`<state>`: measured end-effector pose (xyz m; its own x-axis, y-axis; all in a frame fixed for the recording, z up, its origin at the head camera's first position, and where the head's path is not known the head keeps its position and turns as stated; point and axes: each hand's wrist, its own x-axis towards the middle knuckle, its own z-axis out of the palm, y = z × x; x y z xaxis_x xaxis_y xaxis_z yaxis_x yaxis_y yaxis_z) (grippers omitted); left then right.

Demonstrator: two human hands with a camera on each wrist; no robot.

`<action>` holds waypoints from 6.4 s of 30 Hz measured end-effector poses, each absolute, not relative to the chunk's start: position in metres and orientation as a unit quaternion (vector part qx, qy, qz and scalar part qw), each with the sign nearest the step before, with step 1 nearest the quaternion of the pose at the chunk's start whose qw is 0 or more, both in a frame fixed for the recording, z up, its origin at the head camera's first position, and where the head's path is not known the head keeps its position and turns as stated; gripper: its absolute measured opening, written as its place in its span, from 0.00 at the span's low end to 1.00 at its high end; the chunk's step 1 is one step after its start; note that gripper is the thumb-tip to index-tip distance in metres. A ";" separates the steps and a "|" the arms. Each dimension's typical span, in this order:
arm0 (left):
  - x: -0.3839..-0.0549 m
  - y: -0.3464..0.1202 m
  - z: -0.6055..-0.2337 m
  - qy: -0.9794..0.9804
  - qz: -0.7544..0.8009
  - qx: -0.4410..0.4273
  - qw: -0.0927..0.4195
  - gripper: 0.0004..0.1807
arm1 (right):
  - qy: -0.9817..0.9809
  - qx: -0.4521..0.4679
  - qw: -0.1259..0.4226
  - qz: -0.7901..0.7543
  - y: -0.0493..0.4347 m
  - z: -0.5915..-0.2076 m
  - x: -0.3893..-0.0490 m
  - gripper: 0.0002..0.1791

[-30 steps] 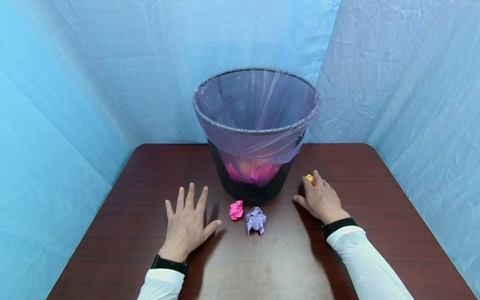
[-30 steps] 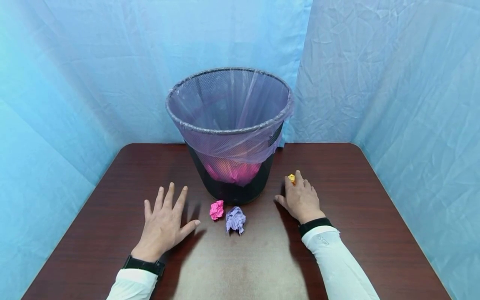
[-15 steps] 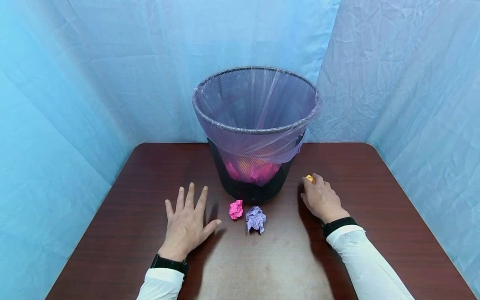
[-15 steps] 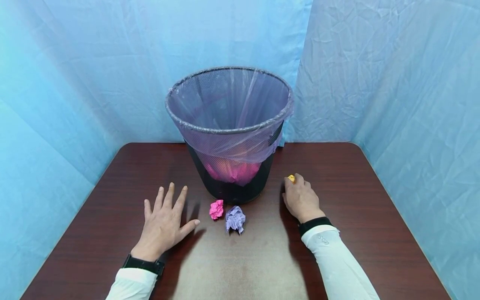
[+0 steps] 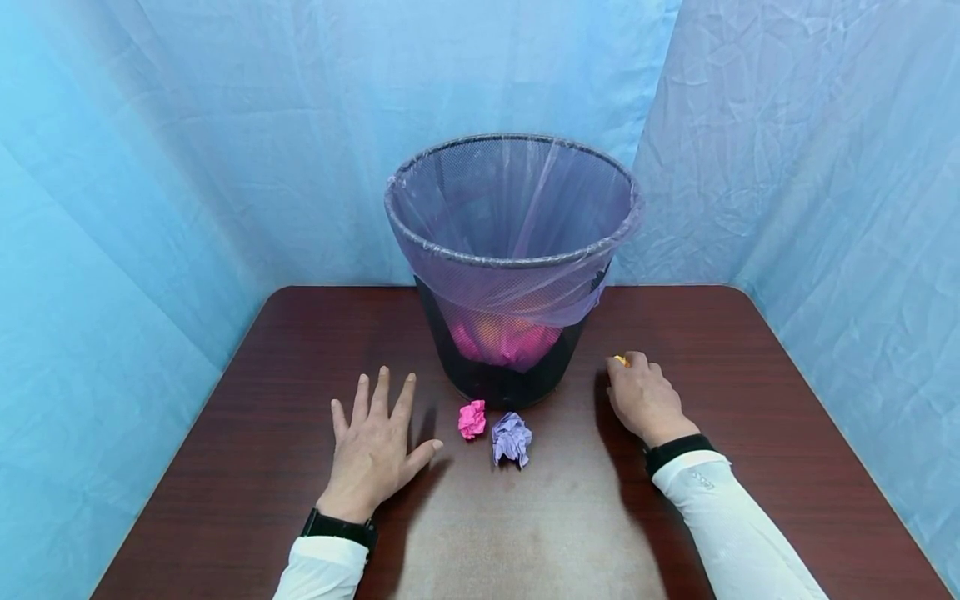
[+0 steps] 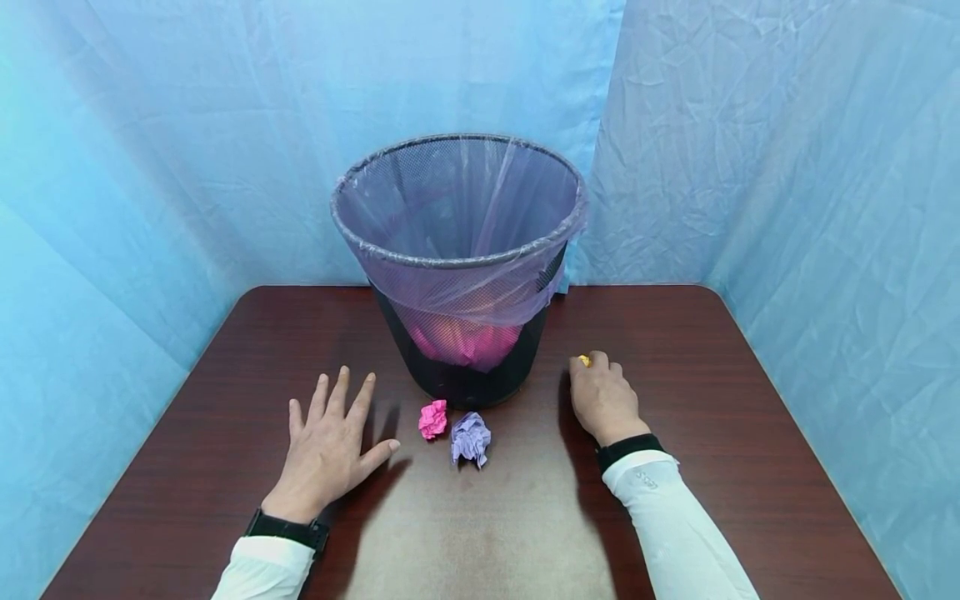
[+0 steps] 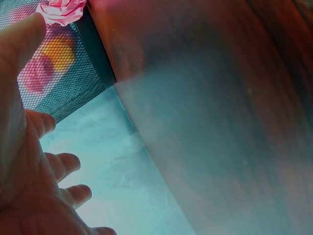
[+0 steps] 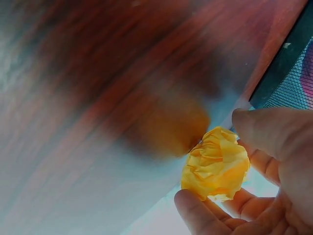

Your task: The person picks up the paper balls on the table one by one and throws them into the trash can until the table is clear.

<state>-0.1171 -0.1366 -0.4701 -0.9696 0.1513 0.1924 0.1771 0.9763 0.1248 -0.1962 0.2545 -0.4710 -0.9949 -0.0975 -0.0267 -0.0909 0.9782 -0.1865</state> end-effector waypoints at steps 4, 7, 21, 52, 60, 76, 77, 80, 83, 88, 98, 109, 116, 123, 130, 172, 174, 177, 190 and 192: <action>-0.117 -0.136 -0.470 -0.989 -0.073 -0.085 0.096 0.55 | 0.995 -0.046 0.010 -0.093 0.254 -0.472 -0.195 0.23; -0.117 -0.137 -0.470 -0.989 -0.077 -0.085 0.095 0.55 | 0.995 -0.044 0.008 -0.095 0.254 -0.471 -0.194 0.21; -0.117 -0.137 -0.468 -0.989 -0.076 -0.086 0.097 0.54 | 0.994 -0.044 -0.012 -0.102 0.255 -0.470 -0.191 0.13; -0.127 -0.139 -0.443 -0.988 -0.062 -0.094 0.108 0.56 | 0.982 -0.094 -0.101 -0.132 0.245 -0.410 -0.186 0.20; -0.128 -0.138 -0.437 -0.990 -0.057 -0.089 0.096 0.56 | 0.977 -0.103 -0.127 -0.137 0.244 -0.391 -0.185 0.20; -0.128 -0.138 -0.422 -0.990 -0.055 -0.091 0.090 0.56 | 0.966 -0.111 -0.187 -0.143 0.245 -0.362 -0.186 0.19; -0.128 -0.138 -0.421 -0.990 -0.055 -0.091 0.091 0.56 | 0.965 -0.111 -0.189 -0.142 0.245 -0.360 -0.186 0.19; -0.128 -0.137 -0.418 -0.990 -0.053 -0.092 0.094 0.55 | 0.966 -0.111 -0.186 -0.142 0.245 -0.355 -0.186 0.19; -0.127 -0.137 -0.415 -0.989 -0.054 -0.094 0.097 0.55 | 0.967 -0.108 -0.183 -0.142 0.246 -0.348 -0.186 0.19; -0.127 -0.137 -0.409 -0.989 -0.059 -0.099 0.094 0.54 | 0.967 -0.104 -0.183 -0.142 0.246 -0.339 -0.188 0.20; -0.126 -0.137 -0.397 -0.988 -0.064 -0.103 0.100 0.54 | 0.964 -0.102 -0.206 -0.135 0.248 -0.319 -0.189 0.21; -0.125 -0.136 -0.391 -0.985 -0.064 -0.113 0.116 0.54 | 0.951 -0.111 -0.252 -0.138 0.252 -0.301 -0.191 0.20; -0.127 -0.134 -0.389 -0.984 -0.064 -0.118 0.121 0.55 | 0.948 -0.109 -0.261 -0.146 0.257 -0.286 -0.194 0.21; -0.128 -0.133 -0.390 -0.978 -0.066 -0.131 0.151 0.55 | 0.942 -0.113 -0.280 -0.145 0.259 -0.273 -0.195 0.21; -0.128 -0.131 -0.388 -0.978 -0.063 -0.129 0.154 0.56 | 0.943 -0.108 -0.278 -0.148 0.260 -0.263 -0.195 0.22; -0.124 -0.131 -0.386 -0.976 -0.056 -0.129 0.165 0.56 | 0.908 -0.173 -0.350 -0.150 0.219 -0.221 -0.183 0.25; -0.124 -0.131 -0.386 -0.976 -0.057 -0.129 0.165 0.56 | 0.909 -0.177 -0.346 -0.150 0.216 -0.221 -0.182 0.25; -0.124 -0.131 -0.387 -0.975 -0.059 -0.131 0.167 0.56 | 0.909 -0.183 -0.344 -0.150 0.214 -0.221 -0.183 0.26; -0.124 -0.131 -0.389 -0.975 -0.064 -0.132 0.167 0.57 | 0.913 -0.196 -0.321 -0.156 0.206 -0.222 -0.184 0.28; -0.124 -0.131 -0.389 -0.976 -0.063 -0.130 0.163 0.57 | 0.914 -0.196 -0.318 -0.155 0.206 -0.222 -0.184 0.28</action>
